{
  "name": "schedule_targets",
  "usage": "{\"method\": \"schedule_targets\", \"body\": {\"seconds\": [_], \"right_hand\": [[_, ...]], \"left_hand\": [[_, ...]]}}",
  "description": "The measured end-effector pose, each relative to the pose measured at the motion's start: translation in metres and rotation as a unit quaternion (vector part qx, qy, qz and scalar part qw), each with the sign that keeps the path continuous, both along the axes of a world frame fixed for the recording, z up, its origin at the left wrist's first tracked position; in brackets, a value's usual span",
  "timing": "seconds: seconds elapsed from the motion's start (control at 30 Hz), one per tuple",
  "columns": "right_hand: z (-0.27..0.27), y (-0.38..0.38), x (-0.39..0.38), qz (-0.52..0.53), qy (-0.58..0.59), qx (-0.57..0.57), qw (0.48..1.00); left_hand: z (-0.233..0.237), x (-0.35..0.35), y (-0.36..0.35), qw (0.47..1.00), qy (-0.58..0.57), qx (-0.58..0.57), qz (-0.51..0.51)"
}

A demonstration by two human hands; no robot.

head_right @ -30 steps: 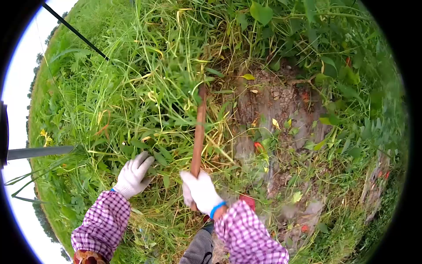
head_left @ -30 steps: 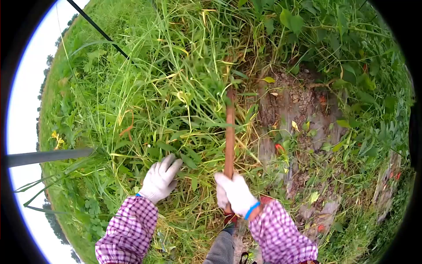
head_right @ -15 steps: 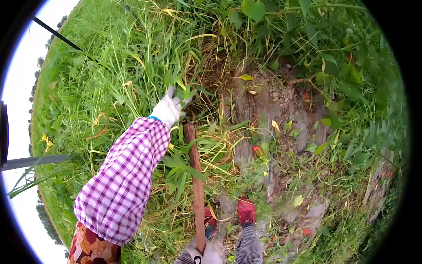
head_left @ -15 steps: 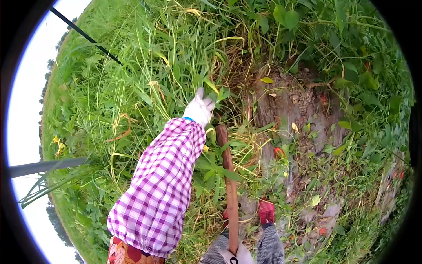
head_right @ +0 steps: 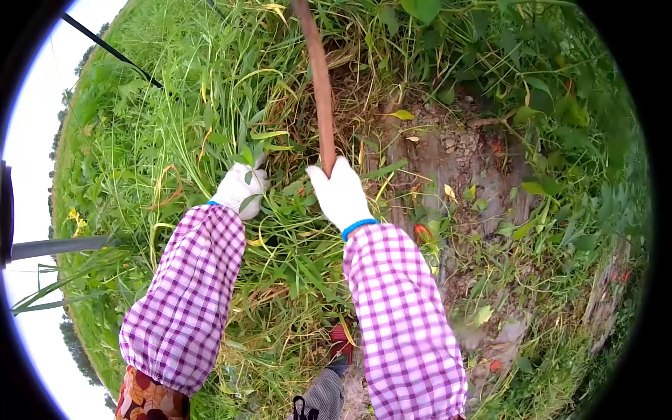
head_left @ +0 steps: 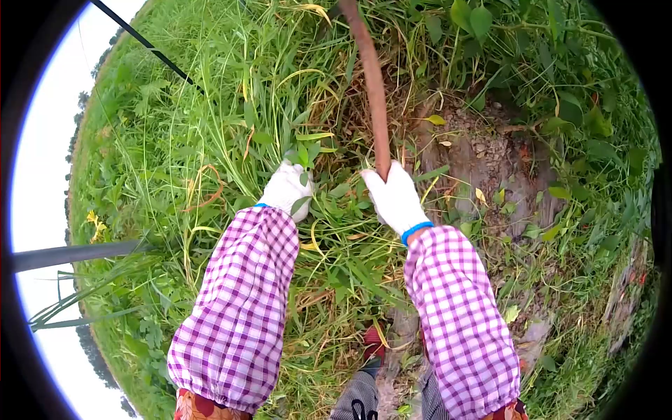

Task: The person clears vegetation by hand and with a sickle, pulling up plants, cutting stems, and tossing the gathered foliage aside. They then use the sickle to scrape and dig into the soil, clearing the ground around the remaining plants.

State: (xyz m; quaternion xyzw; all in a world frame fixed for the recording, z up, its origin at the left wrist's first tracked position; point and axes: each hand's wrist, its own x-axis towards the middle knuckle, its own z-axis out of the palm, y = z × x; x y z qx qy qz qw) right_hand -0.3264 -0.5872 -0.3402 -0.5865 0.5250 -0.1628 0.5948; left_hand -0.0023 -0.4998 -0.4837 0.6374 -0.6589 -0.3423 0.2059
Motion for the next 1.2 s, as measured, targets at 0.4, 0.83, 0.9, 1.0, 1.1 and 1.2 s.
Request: {"method": "schedule_targets", "body": {"seconds": [0.4,0.83,0.9,1.0,1.1,1.2], "right_hand": [[0.089,0.329,-0.250,0.337,0.312,0.222,0.860],[0.047,0.020,0.027,0.160,0.113,-0.101,0.975],[0.022,0.003,0.041,0.230,0.172,-0.083,0.954],[-0.017,0.004,-0.009,0.311,0.304,-0.091,0.896],[-0.014,0.051,-0.129,0.287,0.408,-0.137,0.856],[0.045,0.143,-0.274,0.230,0.476,-0.077,0.845]], "left_hand": [[0.229,-0.150,0.243,0.875,-0.467,0.115,-0.051],[0.164,-0.168,0.302,0.874,-0.481,0.056,0.035],[0.120,-0.146,0.341,0.860,-0.505,0.049,0.055],[0.139,-0.141,0.347,0.893,-0.441,0.006,0.088],[0.132,-0.121,0.391,0.865,-0.484,0.090,0.099],[0.128,-0.116,0.404,0.920,-0.318,0.043,0.225]]}}
